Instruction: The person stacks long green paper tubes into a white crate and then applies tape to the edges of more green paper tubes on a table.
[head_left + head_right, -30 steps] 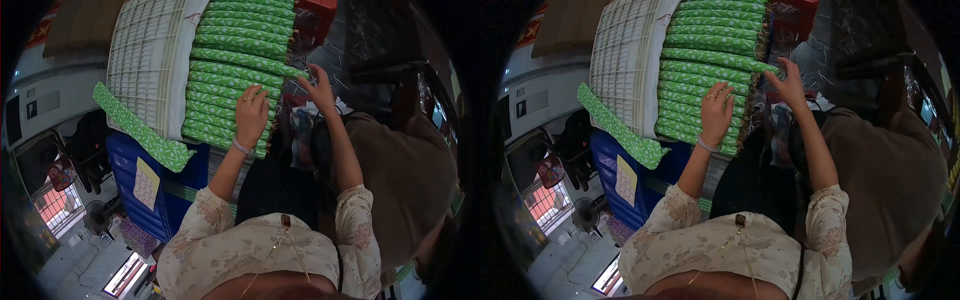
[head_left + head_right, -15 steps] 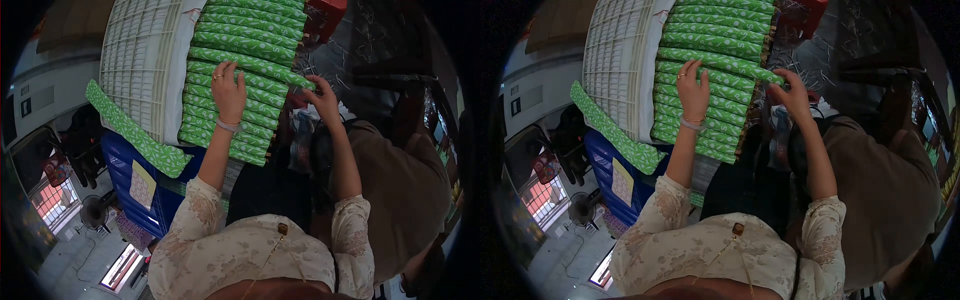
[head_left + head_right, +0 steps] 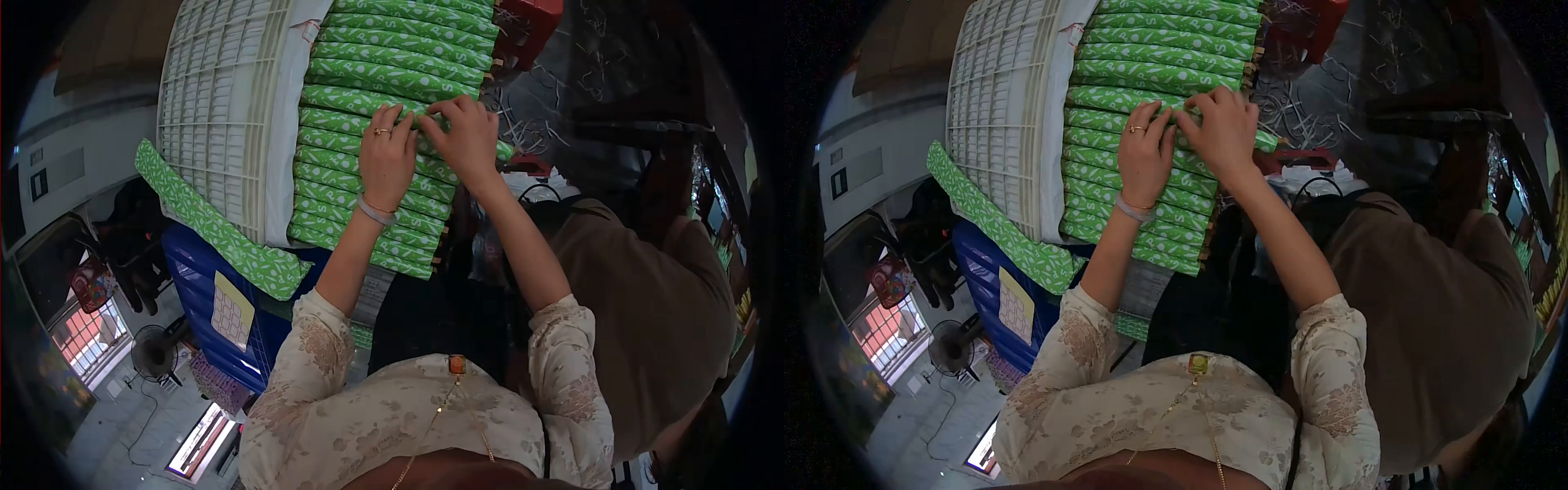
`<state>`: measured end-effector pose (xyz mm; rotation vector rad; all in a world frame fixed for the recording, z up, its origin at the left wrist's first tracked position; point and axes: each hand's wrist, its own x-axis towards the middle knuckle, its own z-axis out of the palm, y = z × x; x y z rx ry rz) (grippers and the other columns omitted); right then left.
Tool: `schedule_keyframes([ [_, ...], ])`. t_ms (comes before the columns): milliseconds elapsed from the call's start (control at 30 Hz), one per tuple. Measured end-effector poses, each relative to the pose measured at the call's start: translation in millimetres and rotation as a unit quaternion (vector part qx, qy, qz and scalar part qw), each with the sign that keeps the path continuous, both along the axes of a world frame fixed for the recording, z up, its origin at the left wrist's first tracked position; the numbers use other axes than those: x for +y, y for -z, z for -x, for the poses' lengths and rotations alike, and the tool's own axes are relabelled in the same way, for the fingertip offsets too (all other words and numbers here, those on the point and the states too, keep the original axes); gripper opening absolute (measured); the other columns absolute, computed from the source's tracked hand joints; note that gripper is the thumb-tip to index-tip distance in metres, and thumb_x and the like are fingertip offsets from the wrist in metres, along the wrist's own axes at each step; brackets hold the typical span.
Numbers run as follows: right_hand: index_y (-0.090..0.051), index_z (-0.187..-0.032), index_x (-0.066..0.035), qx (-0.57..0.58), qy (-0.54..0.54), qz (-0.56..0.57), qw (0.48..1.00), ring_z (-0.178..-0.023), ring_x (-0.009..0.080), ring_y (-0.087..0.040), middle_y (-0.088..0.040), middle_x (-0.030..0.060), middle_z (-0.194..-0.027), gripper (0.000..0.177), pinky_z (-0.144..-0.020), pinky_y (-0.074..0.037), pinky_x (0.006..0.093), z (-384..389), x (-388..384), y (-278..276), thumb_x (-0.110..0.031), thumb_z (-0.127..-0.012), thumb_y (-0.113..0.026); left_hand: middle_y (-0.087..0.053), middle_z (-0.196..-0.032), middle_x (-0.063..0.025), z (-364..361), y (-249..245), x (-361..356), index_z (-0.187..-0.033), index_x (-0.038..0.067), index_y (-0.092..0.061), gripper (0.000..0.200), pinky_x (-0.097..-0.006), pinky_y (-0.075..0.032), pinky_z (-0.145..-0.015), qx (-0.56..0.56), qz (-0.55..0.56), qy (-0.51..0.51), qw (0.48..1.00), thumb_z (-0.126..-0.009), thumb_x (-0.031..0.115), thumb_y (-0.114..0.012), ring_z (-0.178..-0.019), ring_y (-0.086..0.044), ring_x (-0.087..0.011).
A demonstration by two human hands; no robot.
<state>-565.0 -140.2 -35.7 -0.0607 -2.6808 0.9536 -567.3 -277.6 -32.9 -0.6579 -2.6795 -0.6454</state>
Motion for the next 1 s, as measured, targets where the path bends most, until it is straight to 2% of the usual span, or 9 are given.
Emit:
schedule_keyframes([
  [200, -0.065, -0.082, -0.016, -0.039, 0.016, 0.035, 0.999, -0.085, 0.0228, -0.05, -0.053, 0.0025, -0.082, 0.013, -0.075, -0.032, 0.0393, -0.4, -1.1, 8.9, -0.025, -0.072, -0.066, -0.054, -0.109, -0.0103, 0.5, -2.0, -1.7, -0.099, 0.003, -0.059, 0.021, -0.0373, -0.043, -0.085, -0.017, -0.007, -0.001, 1.0, -0.079, 0.008, -0.059, -0.106, -0.05, -0.0303],
  [300, -0.067, -0.08, -0.019, -0.151, 0.012, 0.071, 0.986, -0.094, 0.0226, -0.049, -0.054, 0.0015, -0.091, 0.011, -0.082, -0.028, 0.0428, -5.7, 15.5, 2.2, -0.025, -0.071, -0.065, -0.054, -0.109, -0.0096, -0.2, -2.3, -2.1, -0.099, 0.003, -0.059, 0.021, -0.0367, -0.043, -0.085, -0.028, -0.017, -0.003, 0.999, -0.079, 0.008, -0.059, -0.106, -0.05, -0.0292],
  [533, -0.068, -0.081, -0.018, -0.247, 0.06, 0.158, 0.954, -0.103, 0.027, -0.046, -0.054, 0.0061, -0.101, 0.02, -0.088, -0.023, 0.044, -20.8, 64.7, 15.9, -0.028, -0.064, -0.066, -0.054, -0.106, -0.0084, 0.3, 1.4, -3.2, -0.096, 0.004, -0.06, 0.019, -0.0368, -0.044, -0.085, -0.017, -0.014, 0.0, 1.0, -0.078, 0.01, -0.059, -0.105, -0.05, -0.0281],
  [667, -0.068, -0.086, -0.017, -0.267, 0.059, 0.14, 0.952, -0.101, 0.0278, -0.047, -0.053, 0.0076, -0.103, 0.024, -0.089, -0.028, 0.044, -37.0, 92.1, 20.9, -0.026, -0.064, -0.066, -0.054, -0.106, -0.0088, -0.3, 1.8, -3.6, -0.096, 0.004, -0.06, 0.018, -0.037, -0.044, -0.085, -0.01, -0.015, 0.003, 1.0, -0.079, 0.01, -0.058, -0.105, -0.049, -0.0281],
  [733, -0.064, -0.099, -0.011, -0.202, 0.052, 0.299, 0.931, -0.097, 0.0232, -0.051, -0.053, 0.0083, -0.105, 0.033, -0.085, -0.038, 0.0378, -43.3, 99.1, 24.3, -0.024, -0.069, -0.068, -0.054, -0.107, -0.0094, -0.6, 3.7, -3.3, -0.096, 0.003, -0.06, 0.019, -0.0375, -0.044, -0.085, -0.008, -0.012, 0.005, 1.0, -0.079, 0.01, -0.058, -0.106, -0.049, -0.0285],
  [767, -0.064, -0.099, -0.011, -0.201, 0.052, 0.297, 0.932, -0.097, 0.0232, -0.051, -0.053, 0.0083, -0.105, 0.033, -0.085, -0.038, 0.0378, -46.5, 100.3, 26.4, -0.024, -0.069, -0.068, -0.054, -0.107, -0.0094, -1.4, 4.2, -3.1, -0.096, 0.003, -0.06, 0.019, -0.0375, -0.044, -0.085, -0.006, -0.014, 0.005, 1.0, -0.079, 0.01, -0.058, -0.106, -0.049, -0.0285],
  [833, -0.053, -0.112, -0.004, -0.221, 0.071, 0.417, 0.879, -0.095, 0.0148, -0.052, -0.055, 0.0103, -0.106, 0.04, -0.077, -0.045, 0.027, -53.2, 96.6, 18.6, -0.017, -0.077, -0.066, -0.054, -0.108, -0.0098, -2.6, 3.7, -2.2, -0.098, 0.003, -0.059, 0.02, -0.0379, -0.044, -0.086, 0.003, 0.002, 0.002, 1.0, -0.079, 0.01, -0.058, -0.107, -0.048, -0.0288],
  [900, -0.052, -0.111, -0.003, -0.213, 0.037, 0.408, 0.887, -0.092, 0.0138, -0.054, -0.057, 0.0092, -0.102, 0.038, -0.073, -0.046, 0.0259, -59.0, 95.1, 19.7, -0.02, -0.08, -0.065, -0.053, -0.108, -0.01, -3.3, 2.7, -1.5, -0.099, 0.002, -0.058, 0.02, -0.0382, -0.044, -0.087, 0.007, 0.005, -0.001, 1.0, -0.08, 0.01, -0.057, -0.107, -0.048, -0.0291],
  [1000, -0.055, -0.1, -0.001, -0.227, 0.064, 0.442, 0.865, -0.081, 0.0112, -0.055, -0.059, 0.0053, -0.089, 0.027, -0.072, -0.044, 0.0245, -58.5, 85.4, 17.9, -0.01, -0.077, -0.066, -0.052, -0.109, -0.0122, -4.3, 2.6, -2.2, -0.102, 0.001, -0.056, 0.024, -0.0393, -0.042, -0.088, 0.005, 0.01, -0.002, 1.0, -0.081, 0.012, -0.057, -0.109, -0.046, -0.031],
])
